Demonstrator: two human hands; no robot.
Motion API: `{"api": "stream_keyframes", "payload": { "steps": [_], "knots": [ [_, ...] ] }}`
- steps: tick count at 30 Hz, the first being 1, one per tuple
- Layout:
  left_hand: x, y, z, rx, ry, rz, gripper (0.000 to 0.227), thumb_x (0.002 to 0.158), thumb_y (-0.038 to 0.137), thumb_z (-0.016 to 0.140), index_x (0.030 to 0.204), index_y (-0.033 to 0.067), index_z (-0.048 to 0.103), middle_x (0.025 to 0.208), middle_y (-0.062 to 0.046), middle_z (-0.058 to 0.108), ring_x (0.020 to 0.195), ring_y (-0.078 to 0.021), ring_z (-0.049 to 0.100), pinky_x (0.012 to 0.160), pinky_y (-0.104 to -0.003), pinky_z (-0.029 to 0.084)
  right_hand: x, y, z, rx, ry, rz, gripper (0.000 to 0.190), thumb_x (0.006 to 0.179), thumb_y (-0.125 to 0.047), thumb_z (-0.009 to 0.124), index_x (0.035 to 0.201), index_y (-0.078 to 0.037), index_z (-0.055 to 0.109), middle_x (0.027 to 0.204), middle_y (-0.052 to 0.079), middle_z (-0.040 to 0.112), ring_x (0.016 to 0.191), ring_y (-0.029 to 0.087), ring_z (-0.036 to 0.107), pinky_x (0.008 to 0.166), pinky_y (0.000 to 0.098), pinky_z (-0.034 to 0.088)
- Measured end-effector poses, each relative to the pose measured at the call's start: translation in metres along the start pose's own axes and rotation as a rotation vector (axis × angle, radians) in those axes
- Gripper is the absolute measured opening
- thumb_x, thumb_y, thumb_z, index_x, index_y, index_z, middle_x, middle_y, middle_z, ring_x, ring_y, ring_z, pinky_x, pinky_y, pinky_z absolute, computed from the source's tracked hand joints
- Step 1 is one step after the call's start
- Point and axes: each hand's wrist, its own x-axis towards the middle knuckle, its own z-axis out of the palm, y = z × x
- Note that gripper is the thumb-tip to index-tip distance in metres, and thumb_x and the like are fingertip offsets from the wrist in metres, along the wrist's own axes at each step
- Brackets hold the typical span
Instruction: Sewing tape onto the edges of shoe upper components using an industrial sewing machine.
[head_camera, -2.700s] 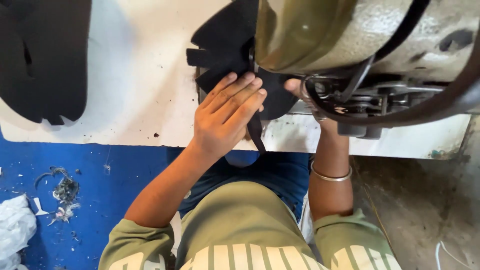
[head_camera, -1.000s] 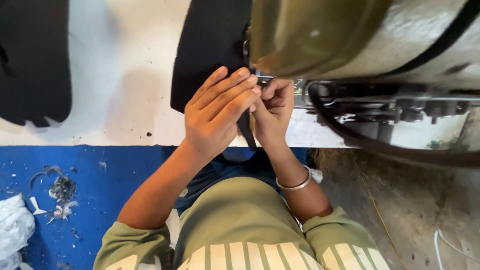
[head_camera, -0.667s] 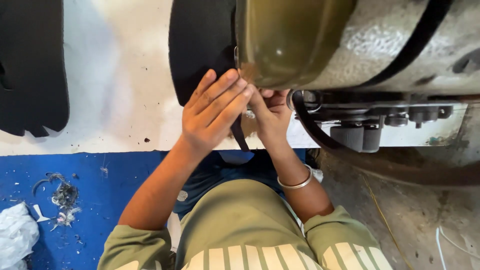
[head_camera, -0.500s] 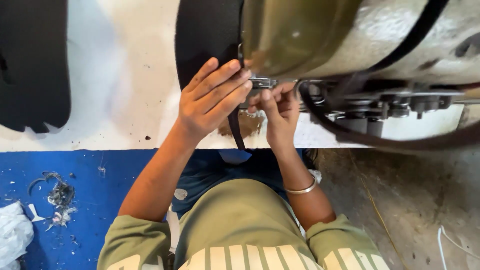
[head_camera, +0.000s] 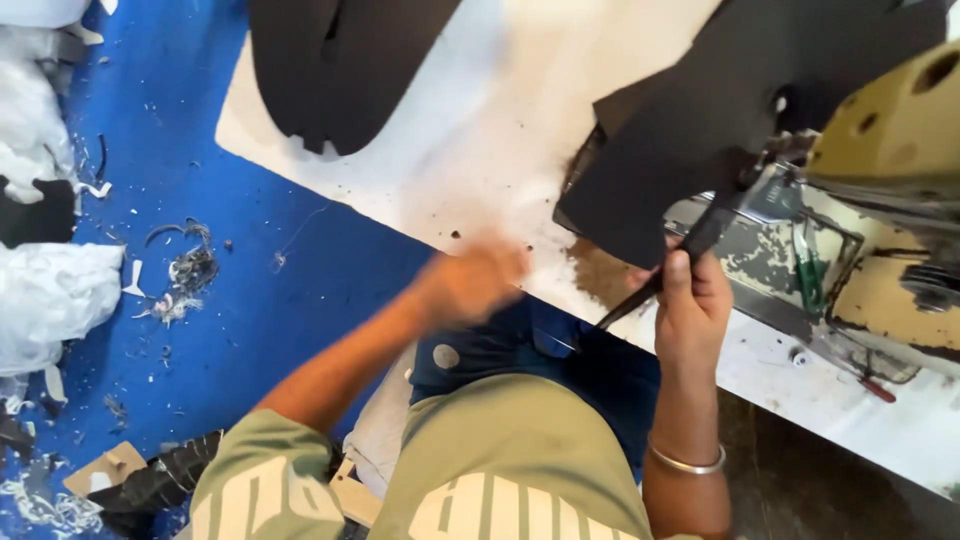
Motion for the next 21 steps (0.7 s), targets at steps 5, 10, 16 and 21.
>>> {"api": "stream_keyframes", "payload": {
  "steps": [5,10,16,21],
  "knots": [
    [-0.077,-0.18,-0.092,0.814,0.74,-0.719,0.101,0.106,0.027,0.082,0.168,0.0103,0.005,0.171,-0.022,0.014,0.159,-0.0418,0.023,0.135,-0.053,0.024,-0.02,0.011,0.0,0.049,-0.047,-0.053,0.019,0.115,-0.015,0.05,0.121,0.001,0.059,0.098,0.012,0.067,0.088,0.02,0.066,0.084,0.0346,0.057],
    [-0.042,-0.144,-0.14,0.589,0.587,-1.017,0.13,0.081,0.056,0.09,0.164,0.0071,0.002,0.165,-0.037,0.01,0.153,-0.055,0.013,0.125,-0.064,0.021,-0.031,0.017,0.003,-0.019,-0.045,-0.021,0.024,0.115,-0.017,0.049,0.122,0.003,0.061,0.094,0.011,0.067,0.086,0.019,0.066,0.083,0.0334,0.056],
    [-0.045,-0.15,-0.115,0.659,0.4,-0.961,0.097,0.102,0.036,0.076,0.164,0.003,0.009,0.158,-0.037,0.029,0.147,-0.0551,0.028,0.118,-0.069,0.026,-0.04,0.014,0.008,-0.074,-0.065,0.019,0.028,0.114,-0.019,0.048,0.125,0.003,0.061,0.095,0.01,0.068,0.085,0.018,0.066,0.082,0.0331,0.057],
    [0.034,-0.044,-0.215,-0.023,0.516,-1.46,0.054,0.109,0.033,0.039,0.159,0.0142,0.04,0.119,-0.028,0.071,0.101,-0.033,0.071,0.089,-0.049,0.053,-0.047,0.011,0.008,-0.084,-0.096,0.008,0.031,0.114,-0.021,0.047,0.126,0.003,0.061,0.099,0.011,0.069,0.087,0.018,0.068,0.083,0.0333,0.058]
  ]
}}
